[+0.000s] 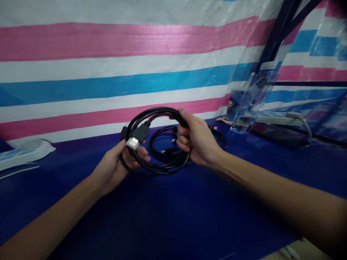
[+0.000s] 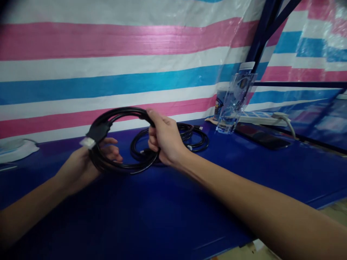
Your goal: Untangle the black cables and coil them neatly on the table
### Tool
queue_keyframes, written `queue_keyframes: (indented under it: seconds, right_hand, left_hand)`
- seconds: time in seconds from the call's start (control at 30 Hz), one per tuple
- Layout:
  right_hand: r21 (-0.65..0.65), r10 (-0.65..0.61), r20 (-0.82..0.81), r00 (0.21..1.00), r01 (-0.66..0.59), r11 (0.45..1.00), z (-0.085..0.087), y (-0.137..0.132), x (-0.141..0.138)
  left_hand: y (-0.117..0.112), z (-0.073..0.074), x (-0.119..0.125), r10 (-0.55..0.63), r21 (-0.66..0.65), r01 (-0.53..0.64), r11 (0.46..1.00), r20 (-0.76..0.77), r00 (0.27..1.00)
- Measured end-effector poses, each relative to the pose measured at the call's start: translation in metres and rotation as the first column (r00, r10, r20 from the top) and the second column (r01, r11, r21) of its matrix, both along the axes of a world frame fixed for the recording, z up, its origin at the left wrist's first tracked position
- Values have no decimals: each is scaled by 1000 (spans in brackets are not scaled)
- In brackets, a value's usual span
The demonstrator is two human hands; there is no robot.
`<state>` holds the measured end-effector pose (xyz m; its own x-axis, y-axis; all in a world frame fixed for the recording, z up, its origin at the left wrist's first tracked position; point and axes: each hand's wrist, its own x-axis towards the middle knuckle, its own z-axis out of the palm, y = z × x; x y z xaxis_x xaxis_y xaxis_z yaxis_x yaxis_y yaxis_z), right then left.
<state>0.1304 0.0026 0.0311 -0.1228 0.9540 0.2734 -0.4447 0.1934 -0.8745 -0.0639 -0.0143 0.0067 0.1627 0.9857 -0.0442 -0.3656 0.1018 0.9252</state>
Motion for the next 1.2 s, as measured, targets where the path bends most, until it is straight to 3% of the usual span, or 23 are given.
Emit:
queue_keyframes:
  seconds: [0.13,0.27,0.47,0.6,0.73,0.83,0.9,0.97,1.07,1.2]
  right_hand:
    - [-79,-78,-151,985,67,995,8,1,4]
    - [-120,-115,-125,985,100,988,-3,-3,-6]
    - [118,-116,76,990,107,987,-20,-12,-22]
    - [283,-1,136,991,-38,958,-22,-16,-24]
    - [282,110,215,970,-170,944,-22,-16,-23]
    - [361,-65,308,949,-54,931,-18,-15,-20]
    - [520,-270,406,873,22,854,-15,-16,-15]
    - [668,-429,474,769,3,744,-13,-15,-10]
    - [773,-549,521,653,-88,628,-14,-14,-4]
    - [823,-666,556,498,-214,527,-17,-9,-2]
  left_hand:
    - [-15,3,22,109,44,-122,992,227,968]
    - [-36,13,45,124,43,-139,989,253,959]
    - [-45,28,39,193,37,-202,979,166,967]
    - [-37,37,21,225,103,-238,966,121,967]
    - [-30,39,12,195,88,-197,976,26,980]
    - [-29,33,15,190,97,-185,978,-45,981]
    - [-30,27,20,184,76,-177,981,-110,977]
    - [-32,24,25,173,28,-171,985,-147,974]
    - [-33,21,28,163,-14,-166,986,-134,978]
    - [-31,21,27,166,-47,-169,984,-72,984]
